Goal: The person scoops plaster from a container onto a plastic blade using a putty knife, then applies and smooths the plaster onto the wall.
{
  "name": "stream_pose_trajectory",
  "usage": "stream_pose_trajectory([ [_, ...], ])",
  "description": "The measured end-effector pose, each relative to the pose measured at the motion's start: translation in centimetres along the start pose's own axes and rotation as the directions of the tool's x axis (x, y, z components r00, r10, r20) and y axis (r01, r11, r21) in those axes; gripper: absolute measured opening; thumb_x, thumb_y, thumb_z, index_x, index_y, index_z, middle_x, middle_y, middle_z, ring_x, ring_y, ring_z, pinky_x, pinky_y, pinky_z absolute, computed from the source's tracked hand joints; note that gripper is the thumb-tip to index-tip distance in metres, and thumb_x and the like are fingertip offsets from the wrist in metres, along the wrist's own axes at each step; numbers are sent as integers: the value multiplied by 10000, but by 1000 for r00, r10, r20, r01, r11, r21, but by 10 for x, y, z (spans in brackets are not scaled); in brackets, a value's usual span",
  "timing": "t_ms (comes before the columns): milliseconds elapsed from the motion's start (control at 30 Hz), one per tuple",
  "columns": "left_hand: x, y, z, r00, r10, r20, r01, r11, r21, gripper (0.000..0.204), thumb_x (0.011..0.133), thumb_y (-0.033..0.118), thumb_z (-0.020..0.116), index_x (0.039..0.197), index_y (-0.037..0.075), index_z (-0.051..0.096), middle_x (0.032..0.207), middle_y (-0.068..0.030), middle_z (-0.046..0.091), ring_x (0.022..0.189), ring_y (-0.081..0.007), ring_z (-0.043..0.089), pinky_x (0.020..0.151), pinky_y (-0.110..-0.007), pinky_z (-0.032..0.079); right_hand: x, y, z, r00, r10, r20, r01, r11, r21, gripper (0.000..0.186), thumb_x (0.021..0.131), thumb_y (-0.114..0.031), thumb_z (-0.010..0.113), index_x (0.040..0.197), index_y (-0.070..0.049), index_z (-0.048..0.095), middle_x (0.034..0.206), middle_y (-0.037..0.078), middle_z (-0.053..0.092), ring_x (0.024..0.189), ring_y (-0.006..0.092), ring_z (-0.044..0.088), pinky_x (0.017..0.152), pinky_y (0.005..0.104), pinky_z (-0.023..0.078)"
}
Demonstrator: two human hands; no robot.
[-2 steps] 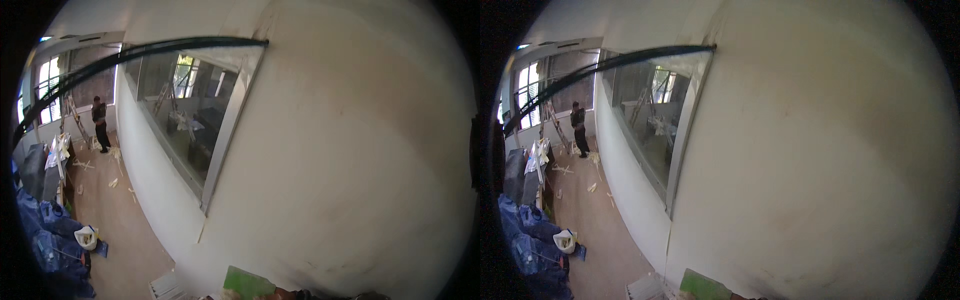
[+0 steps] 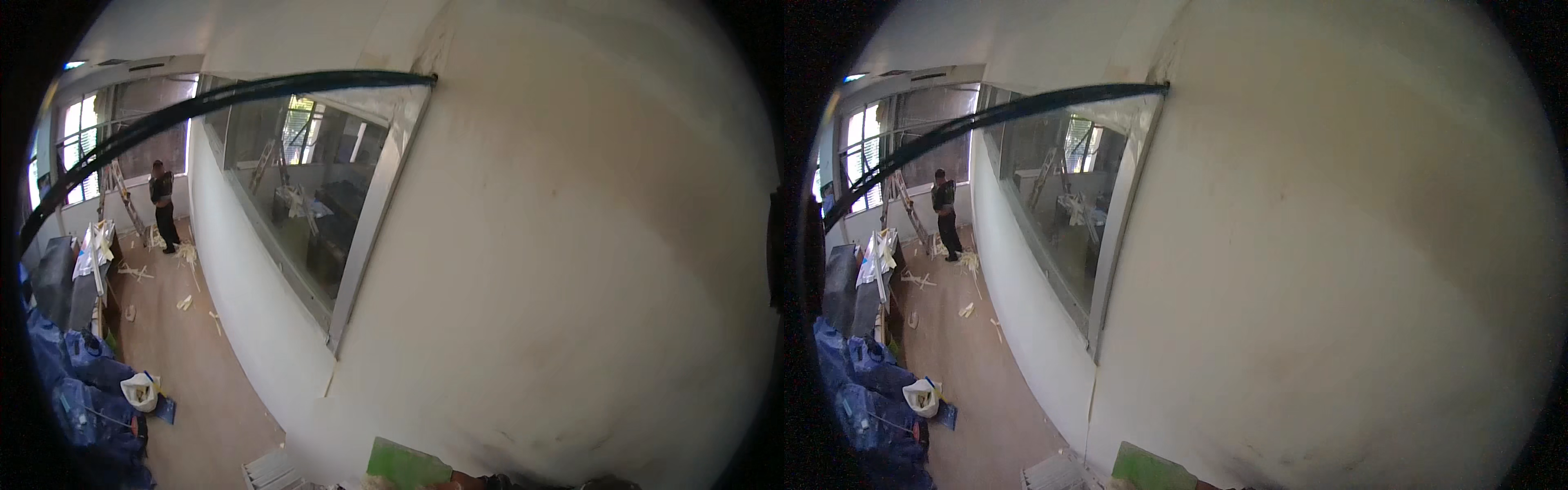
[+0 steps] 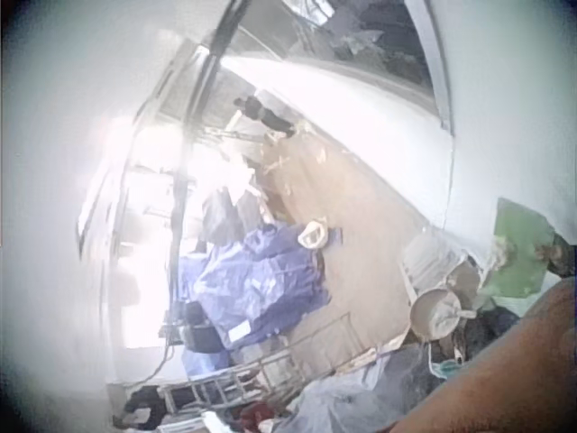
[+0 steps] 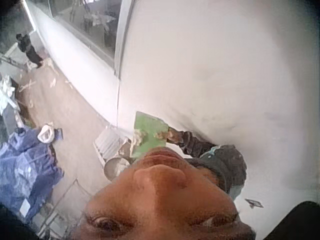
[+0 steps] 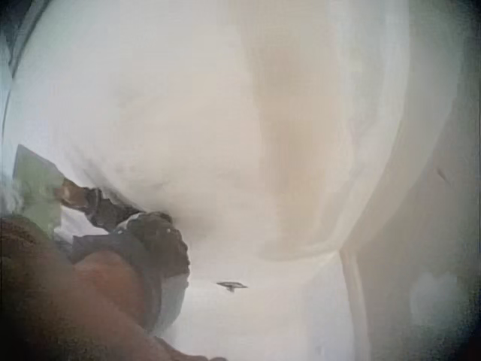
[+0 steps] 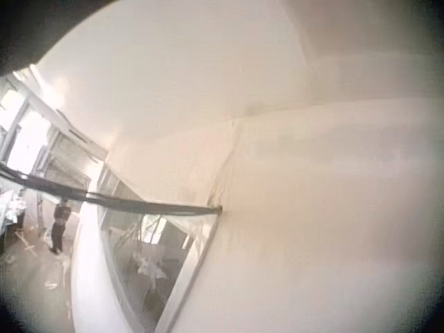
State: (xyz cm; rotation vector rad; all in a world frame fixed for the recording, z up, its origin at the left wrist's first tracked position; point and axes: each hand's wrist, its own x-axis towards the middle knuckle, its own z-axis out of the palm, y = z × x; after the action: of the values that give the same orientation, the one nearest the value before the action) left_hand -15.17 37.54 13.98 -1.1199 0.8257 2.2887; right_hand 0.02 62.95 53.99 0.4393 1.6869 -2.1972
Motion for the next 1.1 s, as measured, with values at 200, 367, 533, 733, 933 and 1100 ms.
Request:
stream_pose_trajectory([
  [200,-6,12,-34,993,88,-83,-98,988,-122,490,940,438,468,1292,106,547,1279,-119,570,1180,-293,529,997,-539,408,-3,-24,1,995,92,24,-92,995,-31,453,931,-121,600,1353,-24,465,1260,132,592,1132,242,590,936,428,518],
  [367,-37,-43,-162,935,104,-338,-203,941,-270,490,942,432,466,1292,100,547,1281,-121,569,1181,-296,529,1001,-539,405,-21,-37,-17,987,159,-9,-159,975,-153,452,912,-100,614,1334,-15,476,1242,145,598,1115,261,599,938,440,519],
  [533,-122,-43,-237,794,171,-584,-441,823,-359,489,943,426,465,1291,93,547,1283,-123,568,1182,-298,528,1005,-539,403,4,-50,-1,985,154,-83,-129,959,252,422,875,-51,631,1268,19,493,1157,156,626,1041,314,626,949,468,510],
  [733,-210,-56,-257,680,194,-707,-557,763,-327,489,945,419,464,1291,85,547,1284,-125,567,1184,-301,527,1010,-538,400,12,-38,-14,969,46,242,-117,951,288,455,927,-86,621,1342,-23,446,1164,97,585,998,214,600,890,400,515],
  [933,-142,-13,-139,823,305,-480,-404,907,-116,430,957,409,458,1185,64,573,1175,-130,589,1088,-301,545,954,-514,417,13,-39,-31,990,70,125,-22,937,-350,477,960,-327,620,1307,-9,542,1330,119,577,1178,227,535,1036,402,406],
  [1100,-190,93,30,683,701,-206,-608,702,372,400,969,400,453,1079,44,599,1066,-134,611,992,-300,563,897,-489,433,36,-52,-22,980,-55,193,112,948,-297,468,962,-314,615,1313,-15,539,1329,118,579,1177,233,540,1033,407,412],
])
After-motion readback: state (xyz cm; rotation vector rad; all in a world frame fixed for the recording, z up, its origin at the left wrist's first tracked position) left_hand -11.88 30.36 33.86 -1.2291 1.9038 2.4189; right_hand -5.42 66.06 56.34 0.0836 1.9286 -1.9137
